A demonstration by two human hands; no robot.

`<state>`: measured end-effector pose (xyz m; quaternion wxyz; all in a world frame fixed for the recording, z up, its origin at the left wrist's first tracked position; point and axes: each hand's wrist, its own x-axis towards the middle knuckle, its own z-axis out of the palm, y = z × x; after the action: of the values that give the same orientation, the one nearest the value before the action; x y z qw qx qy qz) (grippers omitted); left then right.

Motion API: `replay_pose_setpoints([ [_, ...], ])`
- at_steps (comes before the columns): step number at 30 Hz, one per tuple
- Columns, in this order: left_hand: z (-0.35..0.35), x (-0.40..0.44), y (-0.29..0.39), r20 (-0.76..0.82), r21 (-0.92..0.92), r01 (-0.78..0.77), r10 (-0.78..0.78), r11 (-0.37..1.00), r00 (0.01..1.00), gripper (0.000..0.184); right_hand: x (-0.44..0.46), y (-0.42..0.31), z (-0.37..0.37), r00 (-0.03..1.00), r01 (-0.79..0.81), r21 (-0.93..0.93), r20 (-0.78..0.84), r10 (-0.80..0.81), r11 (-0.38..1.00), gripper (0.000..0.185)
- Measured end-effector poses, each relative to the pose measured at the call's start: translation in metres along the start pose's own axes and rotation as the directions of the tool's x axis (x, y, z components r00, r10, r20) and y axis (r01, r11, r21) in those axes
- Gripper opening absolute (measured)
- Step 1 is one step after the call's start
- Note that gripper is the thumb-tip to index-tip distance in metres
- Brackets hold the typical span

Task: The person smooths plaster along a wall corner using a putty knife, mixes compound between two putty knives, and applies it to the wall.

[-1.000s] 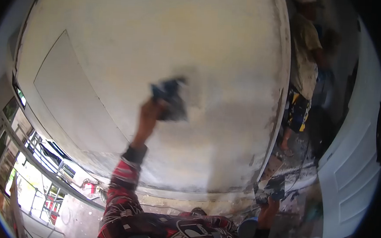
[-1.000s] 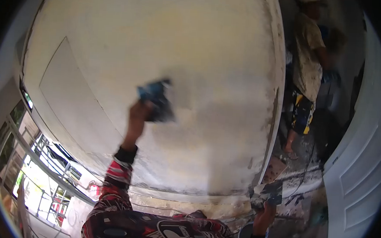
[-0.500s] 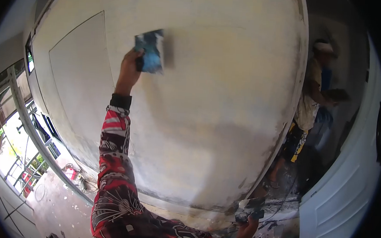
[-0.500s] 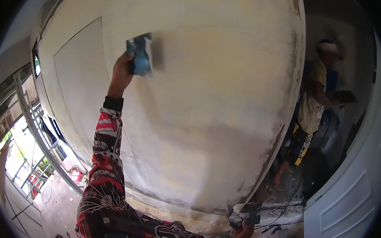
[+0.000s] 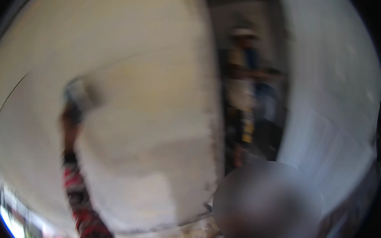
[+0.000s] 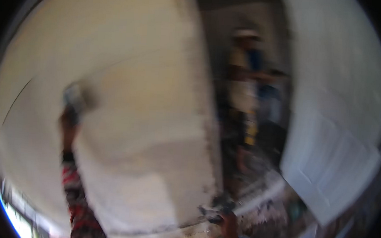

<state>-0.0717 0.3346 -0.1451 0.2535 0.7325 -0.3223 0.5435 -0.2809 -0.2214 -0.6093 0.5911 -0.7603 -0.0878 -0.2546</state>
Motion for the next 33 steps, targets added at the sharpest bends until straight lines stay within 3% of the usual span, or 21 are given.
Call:
replay_pose_setpoints([
  [1,-0.002,0.009,0.009,0.004,0.175,-0.102,0.103,0.979,0.995,0.031,-0.001,0.005,0.009,0.983,-0.172,0.316,-0.007,0.183,0.933,0.028],
  [2,0.002,0.018,0.019,0.046,0.238,-0.152,0.145,0.959,0.988,0.035,-0.002,0.011,0.017,0.933,-0.278,0.610,-0.013,0.360,0.742,0.029],
  [3,0.015,0.018,-0.017,0.253,-0.573,0.189,-0.047,0.797,0.966,0.037,0.003,0.006,0.016,0.878,-0.340,0.831,0.113,0.465,0.439,0.030],
  [4,0.028,0.016,-0.050,0.439,-0.892,0.452,-0.236,0.003,0.867,0.041,0.000,0.014,0.026,0.861,-0.318,0.849,0.072,0.503,0.422,0.028],
  [5,0.057,0.020,-0.009,0.468,-0.870,0.491,-0.371,-0.038,0.802,0.050,-0.001,0.018,0.033,0.848,-0.307,0.861,0.054,0.527,0.405,0.027],
  [7,0.102,0.011,-0.010,0.538,-0.797,0.585,-0.265,0.151,0.801,0.052,0.012,-0.031,0.027,0.775,-0.404,0.862,0.145,0.615,0.307,0.033],
  [11,0.113,0.001,-0.024,0.506,-0.809,0.576,-0.360,0.116,0.784,0.049,-0.001,-0.006,0.030,0.803,-0.396,0.849,0.135,0.580,0.350,0.035],
  [12,0.090,0.014,0.008,0.267,-0.624,0.314,-0.182,0.715,0.946,0.053,-0.008,-0.015,0.024,0.809,-0.370,0.855,0.104,0.578,0.363,0.036],
  [13,0.074,0.031,0.045,0.158,-0.159,-0.115,0.141,0.981,0.977,0.058,-0.017,-0.022,0.018,0.812,-0.352,0.861,0.086,0.577,0.366,0.037],
  [14,0.080,0.050,0.054,0.207,0.370,-0.359,0.301,0.857,0.931,0.052,-0.027,-0.017,0.007,0.825,-0.339,0.844,0.056,0.562,0.415,0.039],
  [15,0.074,0.052,0.054,0.340,0.761,-0.496,0.395,0.418,0.854,0.046,-0.025,-0.049,-0.005,0.758,-0.348,0.867,0.035,0.652,0.357,0.037],
  [16,0.058,0.047,0.050,0.536,0.844,-0.496,0.316,-0.203,0.783,0.043,-0.040,-0.034,-0.006,0.814,-0.278,0.877,-0.001,0.580,0.393,0.032],
  [17,0.040,0.041,0.046,0.705,0.568,-0.350,0.221,-0.745,0.674,0.042,-0.066,0.010,0.001,0.901,-0.219,0.775,-0.072,0.428,0.593,0.037],
  [18,0.055,0.014,0.005,0.640,0.224,-0.048,0.109,-0.973,0.760,0.037,-0.055,-0.036,-0.012,0.802,-0.292,0.831,-0.056,0.595,0.473,0.033],
  [19,0.068,-0.015,-0.040,0.558,-0.531,0.350,-0.007,-0.772,0.830,0.036,-0.050,-0.035,-0.011,0.794,-0.274,0.858,-0.054,0.606,0.435,0.029],
  [20,0.082,-0.042,-0.081,0.465,-0.841,0.395,-0.121,-0.369,0.877,0.040,-0.046,-0.034,-0.011,0.785,-0.253,0.883,-0.051,0.617,0.396,0.025],
  [21,0.108,-0.026,-0.019,0.497,-0.863,0.473,-0.134,-0.177,0.857,0.031,-0.038,-0.041,-0.011,0.777,-0.232,0.905,-0.048,0.628,0.356,0.022],
  [23,0.149,-0.045,0.027,0.546,-0.823,0.565,-0.350,-0.055,0.761,0.027,-0.031,-0.057,-0.007,0.777,-0.257,0.904,-0.016,0.629,0.341,0.019],
  [25,0.162,-0.062,0.099,0.644,-0.733,0.680,-0.311,0.013,0.699,0.031,-0.028,-0.050,-0.010,0.795,-0.283,0.886,0.003,0.607,0.366,0.017],
  [31,0.183,-0.269,0.115,0.899,-0.400,0.903,-0.259,-0.154,0.354,0.039,-0.021,-0.048,0.000,0.779,-0.300,0.866,-0.020,0.627,0.399,0.012],
  [33,0.176,-0.356,0.138,0.882,-0.377,0.880,-0.404,-0.289,0.245,0.037,-0.020,-0.047,0.003,0.756,-0.320,0.873,0.002,0.655,0.367,0.011],
])
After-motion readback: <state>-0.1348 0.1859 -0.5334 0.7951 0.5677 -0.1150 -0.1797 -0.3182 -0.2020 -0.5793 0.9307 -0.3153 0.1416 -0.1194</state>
